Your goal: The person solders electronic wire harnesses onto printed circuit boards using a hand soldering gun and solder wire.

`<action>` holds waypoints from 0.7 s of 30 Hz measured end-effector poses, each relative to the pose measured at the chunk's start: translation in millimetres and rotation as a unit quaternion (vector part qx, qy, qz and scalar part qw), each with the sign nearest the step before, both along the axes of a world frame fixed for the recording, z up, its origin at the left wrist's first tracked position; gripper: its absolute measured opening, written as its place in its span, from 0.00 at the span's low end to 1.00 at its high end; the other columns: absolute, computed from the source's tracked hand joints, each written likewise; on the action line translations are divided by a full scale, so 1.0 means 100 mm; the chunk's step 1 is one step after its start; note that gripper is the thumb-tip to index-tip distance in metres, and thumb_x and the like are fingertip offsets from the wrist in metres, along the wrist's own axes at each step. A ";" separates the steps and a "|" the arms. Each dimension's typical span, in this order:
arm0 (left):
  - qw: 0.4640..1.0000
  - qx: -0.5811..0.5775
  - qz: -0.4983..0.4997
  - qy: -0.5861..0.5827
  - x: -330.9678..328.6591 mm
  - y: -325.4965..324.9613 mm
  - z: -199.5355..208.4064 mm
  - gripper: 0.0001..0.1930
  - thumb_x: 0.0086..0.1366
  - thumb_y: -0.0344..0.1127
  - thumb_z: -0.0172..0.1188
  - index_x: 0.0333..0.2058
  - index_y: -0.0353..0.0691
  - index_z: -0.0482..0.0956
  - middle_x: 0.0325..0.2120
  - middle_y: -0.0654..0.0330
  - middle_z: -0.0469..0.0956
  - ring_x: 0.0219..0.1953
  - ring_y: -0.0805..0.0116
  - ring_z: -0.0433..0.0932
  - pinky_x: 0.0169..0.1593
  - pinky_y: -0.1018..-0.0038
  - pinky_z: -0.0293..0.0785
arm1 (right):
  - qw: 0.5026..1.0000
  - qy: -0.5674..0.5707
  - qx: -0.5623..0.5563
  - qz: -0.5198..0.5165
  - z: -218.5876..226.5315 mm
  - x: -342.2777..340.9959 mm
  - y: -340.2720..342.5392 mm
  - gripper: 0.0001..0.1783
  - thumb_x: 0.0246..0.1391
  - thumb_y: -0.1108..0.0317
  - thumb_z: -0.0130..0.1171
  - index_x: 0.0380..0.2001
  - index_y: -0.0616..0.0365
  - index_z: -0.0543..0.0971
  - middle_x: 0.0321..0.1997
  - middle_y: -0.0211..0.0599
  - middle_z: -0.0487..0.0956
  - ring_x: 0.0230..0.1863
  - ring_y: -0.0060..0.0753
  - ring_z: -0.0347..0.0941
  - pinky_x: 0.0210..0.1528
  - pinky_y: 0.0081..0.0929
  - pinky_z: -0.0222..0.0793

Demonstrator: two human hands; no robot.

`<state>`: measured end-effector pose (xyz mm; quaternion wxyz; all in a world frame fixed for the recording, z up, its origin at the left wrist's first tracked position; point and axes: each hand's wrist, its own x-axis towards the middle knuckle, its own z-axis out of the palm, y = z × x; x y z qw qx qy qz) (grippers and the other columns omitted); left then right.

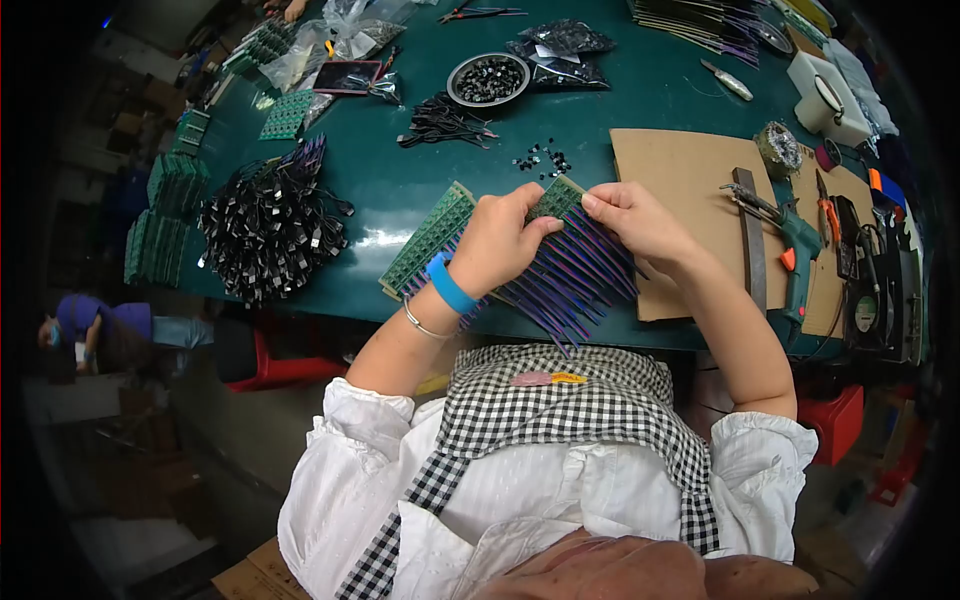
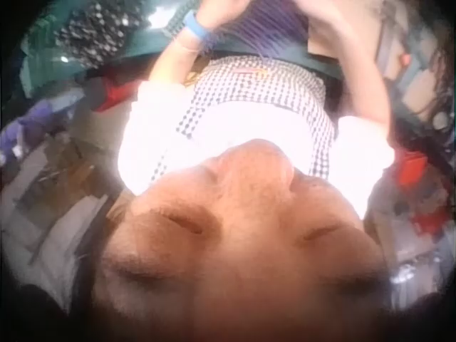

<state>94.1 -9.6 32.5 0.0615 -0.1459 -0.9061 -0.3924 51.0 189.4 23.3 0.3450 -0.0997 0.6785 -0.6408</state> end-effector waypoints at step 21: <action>0.949 -0.058 -0.281 -0.134 -0.54 0.62 -0.04 0.10 0.56 0.28 0.63 0.37 0.32 0.78 0.20 0.55 0.78 0.22 0.73 0.75 0.29 0.74 0.71 | 0.894 0.318 0.262 -0.178 0.13 0.41 0.86 0.10 0.49 0.74 0.60 0.37 0.63 0.79 0.32 0.42 0.80 0.33 0.36 0.78 0.36 0.28 0.71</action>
